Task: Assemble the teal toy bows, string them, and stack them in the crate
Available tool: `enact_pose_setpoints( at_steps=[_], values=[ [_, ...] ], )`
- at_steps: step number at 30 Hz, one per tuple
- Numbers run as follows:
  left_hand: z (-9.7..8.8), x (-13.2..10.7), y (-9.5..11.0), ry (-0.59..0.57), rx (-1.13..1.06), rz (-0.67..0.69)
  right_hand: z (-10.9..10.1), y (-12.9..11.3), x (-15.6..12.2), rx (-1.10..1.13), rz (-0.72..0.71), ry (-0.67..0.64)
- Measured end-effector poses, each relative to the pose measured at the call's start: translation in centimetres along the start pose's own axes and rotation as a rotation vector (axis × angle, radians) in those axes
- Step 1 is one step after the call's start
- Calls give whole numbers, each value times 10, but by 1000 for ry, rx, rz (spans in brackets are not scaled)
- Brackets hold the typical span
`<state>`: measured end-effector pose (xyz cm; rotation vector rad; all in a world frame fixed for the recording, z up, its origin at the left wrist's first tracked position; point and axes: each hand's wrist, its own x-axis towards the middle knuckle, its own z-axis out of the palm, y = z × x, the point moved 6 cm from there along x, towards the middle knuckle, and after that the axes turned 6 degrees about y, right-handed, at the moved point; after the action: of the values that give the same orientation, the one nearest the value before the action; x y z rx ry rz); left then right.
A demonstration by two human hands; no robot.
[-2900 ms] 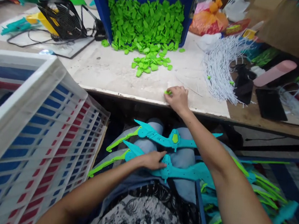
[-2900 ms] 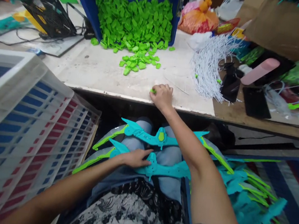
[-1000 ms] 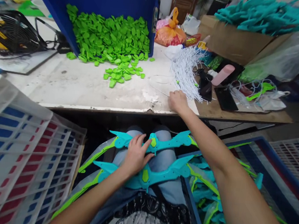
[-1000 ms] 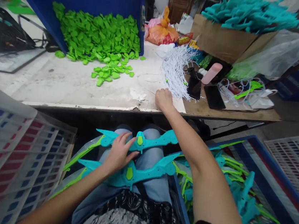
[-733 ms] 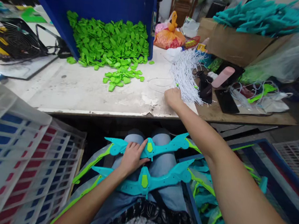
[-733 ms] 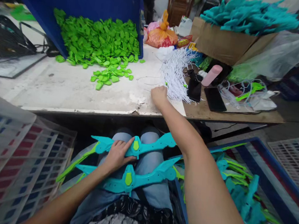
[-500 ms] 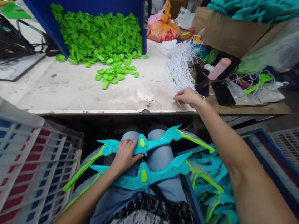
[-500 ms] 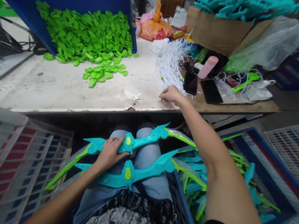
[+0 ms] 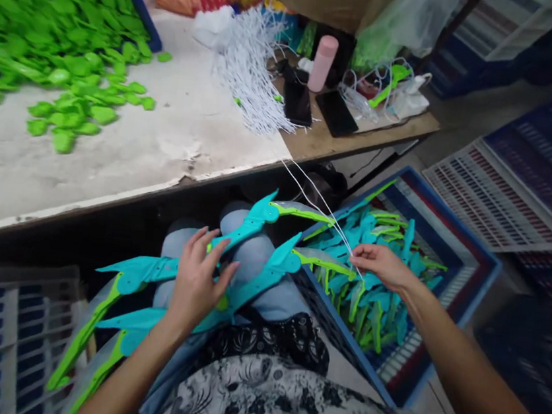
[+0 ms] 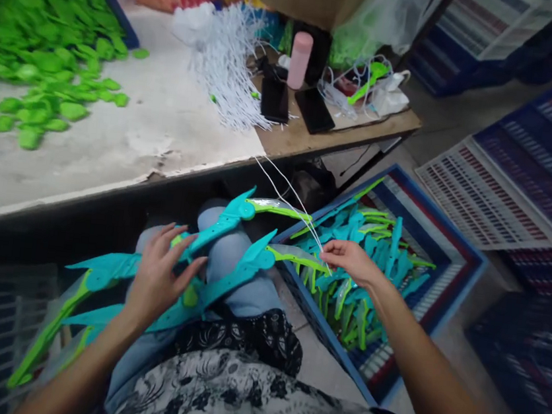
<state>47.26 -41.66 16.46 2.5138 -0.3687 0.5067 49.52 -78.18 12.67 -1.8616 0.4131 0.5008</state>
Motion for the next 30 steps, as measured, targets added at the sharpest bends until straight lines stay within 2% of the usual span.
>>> enact_pose_setpoints(
  at_steps=[3, 6, 9, 11, 13, 16, 20, 23, 26, 30],
  values=[
    [33, -5, 53, -205, -335, -7, -16, 34, -23, -22, -9, 171],
    [84, -21, 94, -538, -630, -105, -25, 62, -38, -78, -65, 343],
    [134, -37, 115, -811, -754, -257, -26, 82, -46, -146, -128, 455],
    [161, -43, 122, -919, -773, -341, -25, 91, -46, -190, -159, 511],
    [183, -48, 125, -978, -773, -421, -24, 97, -45, -229, -175, 540],
    [207, -52, 128, -999, -818, -572, -21, 100, -41, -296, -188, 549],
    [231, -56, 139, -1000, -985, -860, -15, 94, -39, -444, -274, 573],
    [251, -54, 154, -1025, -1173, -1008, -8, 92, -37, -478, -339, 539],
    [271, -54, 169, -1082, -1375, -1099, -9, 100, -35, -383, -284, 485],
    [285, -51, 175, -1076, -1458, -1065, -17, 113, -35, -201, -170, 439]
  ],
)
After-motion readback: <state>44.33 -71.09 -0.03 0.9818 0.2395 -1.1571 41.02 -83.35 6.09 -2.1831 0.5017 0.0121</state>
